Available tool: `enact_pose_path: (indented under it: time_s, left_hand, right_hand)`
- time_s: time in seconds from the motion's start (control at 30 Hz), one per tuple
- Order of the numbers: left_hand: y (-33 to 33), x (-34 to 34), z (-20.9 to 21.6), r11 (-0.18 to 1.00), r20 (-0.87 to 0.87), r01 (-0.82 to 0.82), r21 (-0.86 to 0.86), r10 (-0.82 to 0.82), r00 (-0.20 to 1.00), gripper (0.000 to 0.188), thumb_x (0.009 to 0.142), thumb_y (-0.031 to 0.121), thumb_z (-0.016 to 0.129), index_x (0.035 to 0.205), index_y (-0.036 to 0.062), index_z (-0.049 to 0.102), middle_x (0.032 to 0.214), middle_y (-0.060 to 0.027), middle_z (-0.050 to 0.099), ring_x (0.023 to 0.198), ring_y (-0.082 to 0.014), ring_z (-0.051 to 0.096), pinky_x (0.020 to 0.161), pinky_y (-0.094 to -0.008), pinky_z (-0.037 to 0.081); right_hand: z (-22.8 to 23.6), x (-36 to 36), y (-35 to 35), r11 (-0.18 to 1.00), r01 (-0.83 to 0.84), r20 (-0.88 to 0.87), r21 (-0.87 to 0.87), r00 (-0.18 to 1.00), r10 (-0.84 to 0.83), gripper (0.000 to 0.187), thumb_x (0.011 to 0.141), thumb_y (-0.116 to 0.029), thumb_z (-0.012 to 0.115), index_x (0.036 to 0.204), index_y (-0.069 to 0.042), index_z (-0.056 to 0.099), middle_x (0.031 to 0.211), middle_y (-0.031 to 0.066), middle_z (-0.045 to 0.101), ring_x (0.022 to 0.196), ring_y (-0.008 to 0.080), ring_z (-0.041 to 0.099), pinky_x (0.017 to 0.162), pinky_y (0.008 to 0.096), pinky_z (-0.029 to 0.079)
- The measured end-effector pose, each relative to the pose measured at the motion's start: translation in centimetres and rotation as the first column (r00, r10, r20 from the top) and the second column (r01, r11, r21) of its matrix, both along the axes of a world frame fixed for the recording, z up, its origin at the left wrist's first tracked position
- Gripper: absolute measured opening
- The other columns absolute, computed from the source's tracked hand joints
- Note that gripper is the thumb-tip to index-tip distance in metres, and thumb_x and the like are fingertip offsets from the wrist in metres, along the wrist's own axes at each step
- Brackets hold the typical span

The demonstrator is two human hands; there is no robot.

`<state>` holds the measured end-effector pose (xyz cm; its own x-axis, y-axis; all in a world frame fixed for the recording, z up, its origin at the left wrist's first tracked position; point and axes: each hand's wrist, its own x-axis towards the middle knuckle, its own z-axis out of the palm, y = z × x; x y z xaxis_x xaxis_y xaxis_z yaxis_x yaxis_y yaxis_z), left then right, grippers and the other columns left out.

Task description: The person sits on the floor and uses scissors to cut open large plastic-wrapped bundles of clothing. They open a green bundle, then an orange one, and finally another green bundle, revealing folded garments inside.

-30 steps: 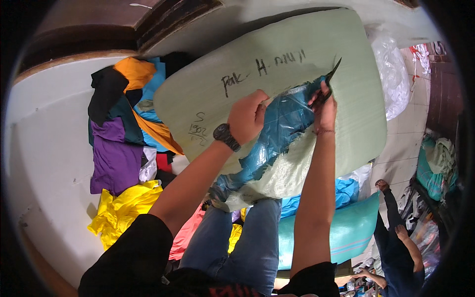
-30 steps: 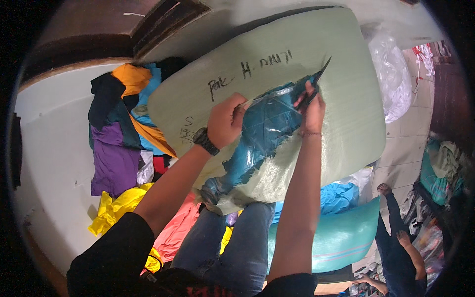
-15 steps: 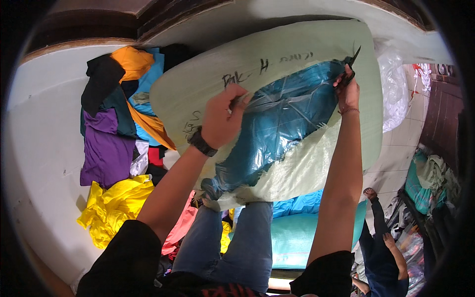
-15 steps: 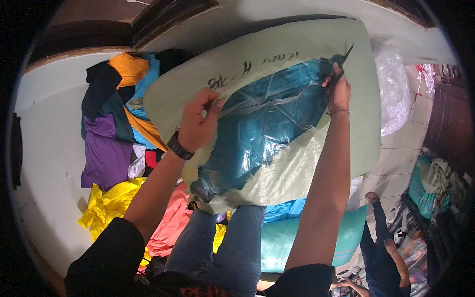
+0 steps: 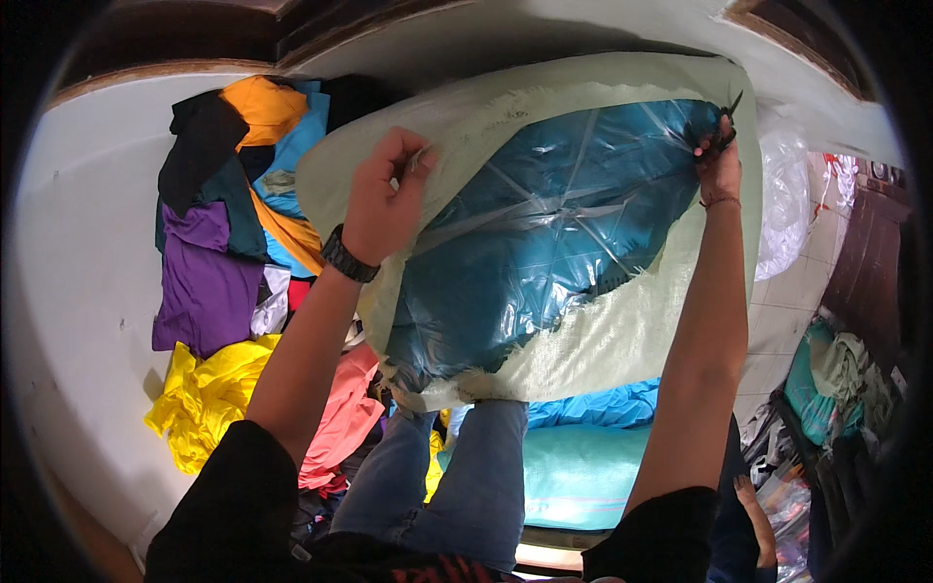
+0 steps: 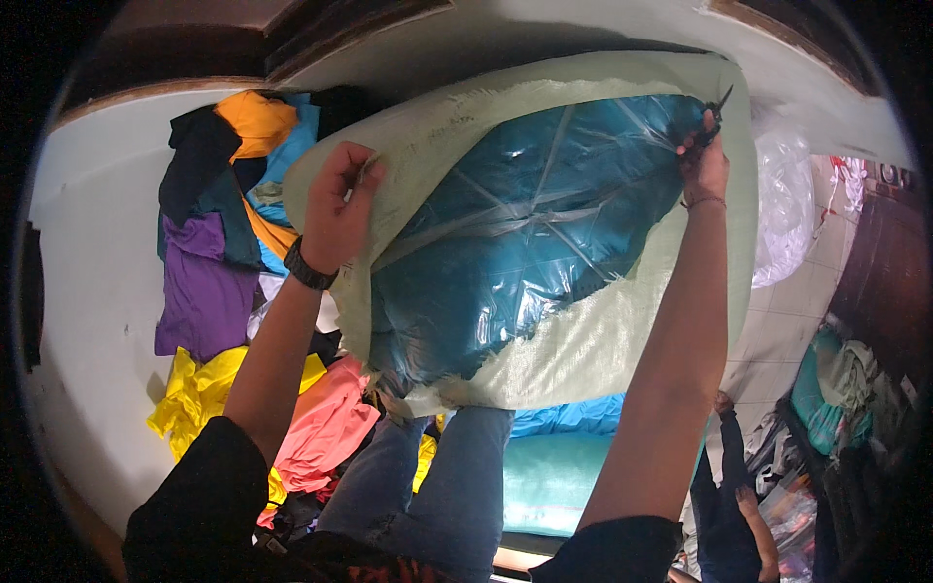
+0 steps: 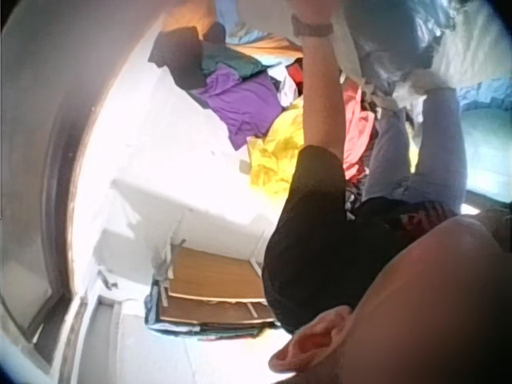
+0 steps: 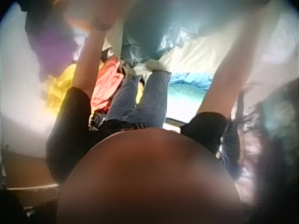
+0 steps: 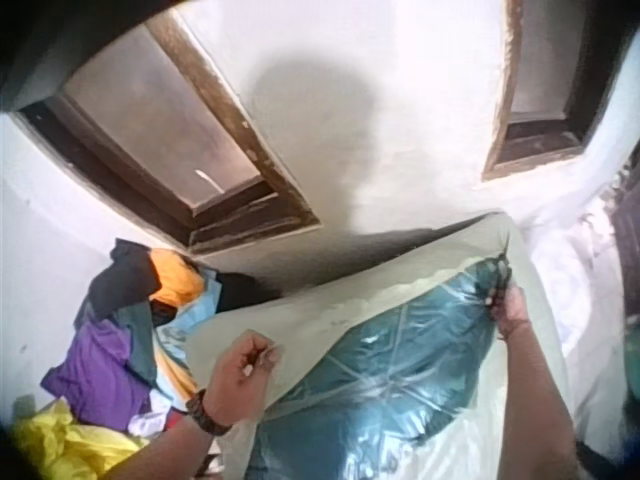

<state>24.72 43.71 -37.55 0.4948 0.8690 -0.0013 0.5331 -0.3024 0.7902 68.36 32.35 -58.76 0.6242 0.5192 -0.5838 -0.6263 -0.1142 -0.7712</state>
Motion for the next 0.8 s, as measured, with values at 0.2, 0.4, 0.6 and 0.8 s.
enact_pose_path:
  time_s: [0.2,0.4,0.6,0.8]
  left_hand:
    - [2.3,-0.2,-0.7,0.986,0.122,-0.110,-0.123,0.125,0.985,0.009,0.099,0.010,0.065,0.101,0.0029,0.059,0.081,0.0048,0.055,0.074,-0.0041,0.045,0.067,-0.0226,0.039]
    - [0.9,-0.1,0.1,0.988,0.093,-0.138,-0.068,0.145,0.985,0.008,0.099,0.009,0.063,0.104,0.0033,0.060,0.087,0.0024,0.059,0.080,-0.0041,0.051,0.073,-0.0221,0.042]
    - [0.9,-0.6,0.6,0.989,0.117,-0.131,-0.066,0.138,0.983,0.009,0.099,0.009,0.064,0.104,0.0033,0.060,0.086,0.0031,0.058,0.081,-0.0034,0.051,0.073,-0.0219,0.042]
    - [2.2,-1.4,0.1,0.973,0.127,-0.198,-0.118,0.213,0.969,0.009,0.100,0.010,0.064,0.104,0.0033,0.060,0.087,0.0047,0.058,0.082,-0.0026,0.051,0.073,-0.0205,0.042]
  right_hand:
    - [-0.2,1.9,0.9,0.999,-0.003,-0.004,0.040,1.000,0.003,0.041,0.099,-0.046,0.063,0.129,-0.017,0.066,0.080,0.0002,0.057,0.066,0.0136,0.055,0.059,0.0273,0.042]
    - [-0.9,3.4,1.4,0.997,-0.066,0.011,0.042,0.998,0.066,0.045,0.105,-0.048,0.051,0.140,-0.020,0.058,0.082,-0.0009,0.056,0.066,0.0132,0.056,0.058,0.0260,0.042]
    - [-1.2,5.2,2.4,0.995,-0.097,0.018,-0.030,0.995,0.098,0.042,0.106,-0.047,0.047,0.141,-0.026,0.056,0.083,-0.0016,0.056,0.066,0.0118,0.056,0.056,0.0248,0.042]
    - [-1.9,7.4,4.1,0.995,-0.090,-0.004,-0.045,0.996,0.090,0.034,0.103,-0.048,0.053,0.128,-0.026,0.060,0.079,-0.0027,0.056,0.065,0.0105,0.056,0.053,0.0238,0.040]
